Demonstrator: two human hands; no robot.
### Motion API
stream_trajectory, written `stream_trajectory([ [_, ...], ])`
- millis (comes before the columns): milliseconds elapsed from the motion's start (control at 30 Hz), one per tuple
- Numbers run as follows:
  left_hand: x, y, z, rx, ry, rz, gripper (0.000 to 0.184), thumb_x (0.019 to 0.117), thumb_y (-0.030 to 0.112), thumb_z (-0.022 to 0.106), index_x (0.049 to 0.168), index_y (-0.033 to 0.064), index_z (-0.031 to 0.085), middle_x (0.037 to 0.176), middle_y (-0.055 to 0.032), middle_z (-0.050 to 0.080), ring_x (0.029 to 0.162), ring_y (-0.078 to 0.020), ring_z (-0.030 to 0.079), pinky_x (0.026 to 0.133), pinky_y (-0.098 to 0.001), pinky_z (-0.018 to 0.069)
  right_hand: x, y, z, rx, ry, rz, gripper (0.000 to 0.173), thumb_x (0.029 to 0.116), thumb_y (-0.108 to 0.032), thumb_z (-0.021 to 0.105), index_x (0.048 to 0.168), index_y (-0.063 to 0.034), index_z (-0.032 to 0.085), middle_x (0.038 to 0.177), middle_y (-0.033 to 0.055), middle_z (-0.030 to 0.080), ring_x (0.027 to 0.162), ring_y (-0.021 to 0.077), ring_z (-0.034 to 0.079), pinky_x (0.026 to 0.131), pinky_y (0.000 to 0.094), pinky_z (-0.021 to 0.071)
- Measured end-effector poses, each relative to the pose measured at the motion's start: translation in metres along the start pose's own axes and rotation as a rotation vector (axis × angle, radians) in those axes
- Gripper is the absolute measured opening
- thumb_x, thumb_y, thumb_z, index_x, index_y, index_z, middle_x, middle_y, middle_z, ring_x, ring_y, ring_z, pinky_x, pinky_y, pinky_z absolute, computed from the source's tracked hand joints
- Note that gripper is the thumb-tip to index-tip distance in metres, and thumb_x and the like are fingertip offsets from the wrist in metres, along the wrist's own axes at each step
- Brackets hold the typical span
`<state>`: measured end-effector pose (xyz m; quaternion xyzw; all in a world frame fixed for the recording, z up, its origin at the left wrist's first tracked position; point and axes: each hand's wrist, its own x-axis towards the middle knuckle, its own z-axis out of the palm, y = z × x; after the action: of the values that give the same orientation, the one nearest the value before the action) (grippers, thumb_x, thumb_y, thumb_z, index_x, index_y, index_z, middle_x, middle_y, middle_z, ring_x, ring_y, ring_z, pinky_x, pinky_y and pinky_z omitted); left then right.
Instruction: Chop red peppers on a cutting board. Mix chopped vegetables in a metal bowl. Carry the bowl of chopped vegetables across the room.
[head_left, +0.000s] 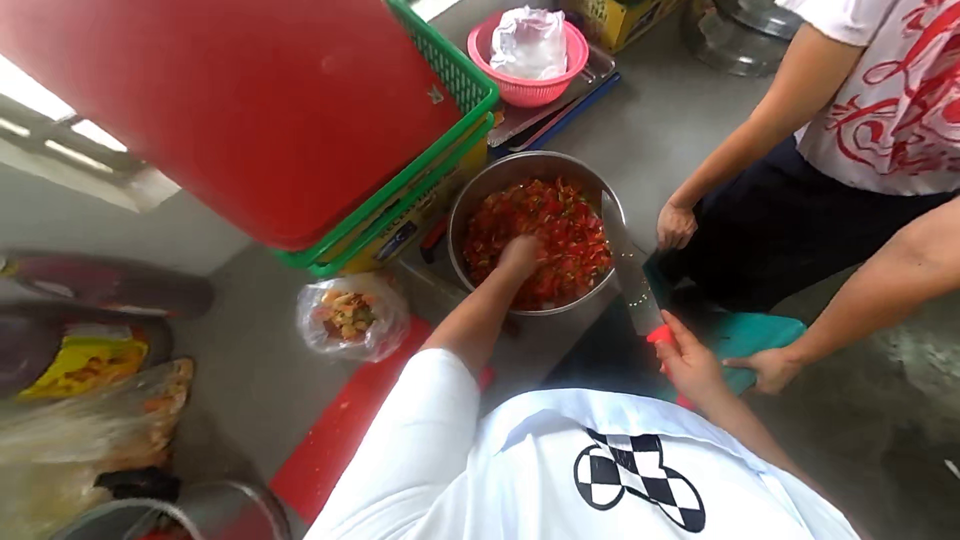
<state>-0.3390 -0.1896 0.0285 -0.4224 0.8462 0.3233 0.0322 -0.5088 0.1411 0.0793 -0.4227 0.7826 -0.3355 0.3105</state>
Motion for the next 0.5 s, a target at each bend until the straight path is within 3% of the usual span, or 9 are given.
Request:
stream_trajectory([
  [100, -0.009, -0.012, -0.025, -0.137, 0.141, 0.003, 0.026, 0.1024, 0.007, 0.056, 0.124, -0.0006, 0.068, 0.126, -0.0234, 0.067, 0.122, -0.0398, 0.063, 0.107, -0.0592, 0.0478, -0.003, -0.013, 0.006, 0.016, 0.005, 0.039, 0.053, 0.1075, -0.021, 0.05, 0.156, -0.0033, 0.039, 0.106, 0.0157, 0.069, 0.071, 0.0141, 0.065, 0.065, 0.0312, 0.057],
  [300, -0.023, -0.009, -0.053, -0.27, 0.236, 0.002, 0.026, 0.1017, 0.016, 0.062, 0.121, 0.0, 0.069, 0.118, -0.0193, 0.071, 0.115, -0.0336, 0.067, 0.104, -0.0542, 0.0495, 0.006, -0.024, 0.008, -0.014, -0.056, 0.023, 0.053, 0.1075, -0.022, 0.051, 0.157, -0.007, 0.039, 0.103, 0.014, 0.069, 0.071, 0.0125, 0.064, 0.066, 0.0292, 0.0565],
  [400, -0.012, -0.011, -0.067, -0.305, 0.151, 0.048, 0.041, 0.1027, 0.024, 0.063, 0.138, 0.003, 0.06, 0.134, -0.0184, 0.066, 0.126, -0.0314, 0.063, 0.111, -0.0529, 0.0461, 0.016, -0.03, 0.001, 0.012, -0.048, 0.003, 0.053, 0.107, -0.022, 0.052, 0.157, -0.0066, 0.039, 0.102, 0.0123, 0.068, 0.07, 0.01, 0.064, 0.064, 0.0265, 0.0561],
  [500, 0.005, -0.014, -0.083, -0.278, 0.194, 0.028, 0.039, 0.1062, 0.013, 0.051, 0.143, 0.0047, 0.058, 0.142, -0.0174, 0.061, 0.135, -0.032, 0.056, 0.116, -0.0533, 0.0404, 0.03, -0.029, -0.009, 0.042, -0.043, -0.013, 0.053, 0.1064, -0.02, 0.051, 0.156, -0.0042, 0.04, 0.102, 0.0106, 0.069, 0.069, 0.0072, 0.063, 0.063, 0.0236, 0.0558],
])
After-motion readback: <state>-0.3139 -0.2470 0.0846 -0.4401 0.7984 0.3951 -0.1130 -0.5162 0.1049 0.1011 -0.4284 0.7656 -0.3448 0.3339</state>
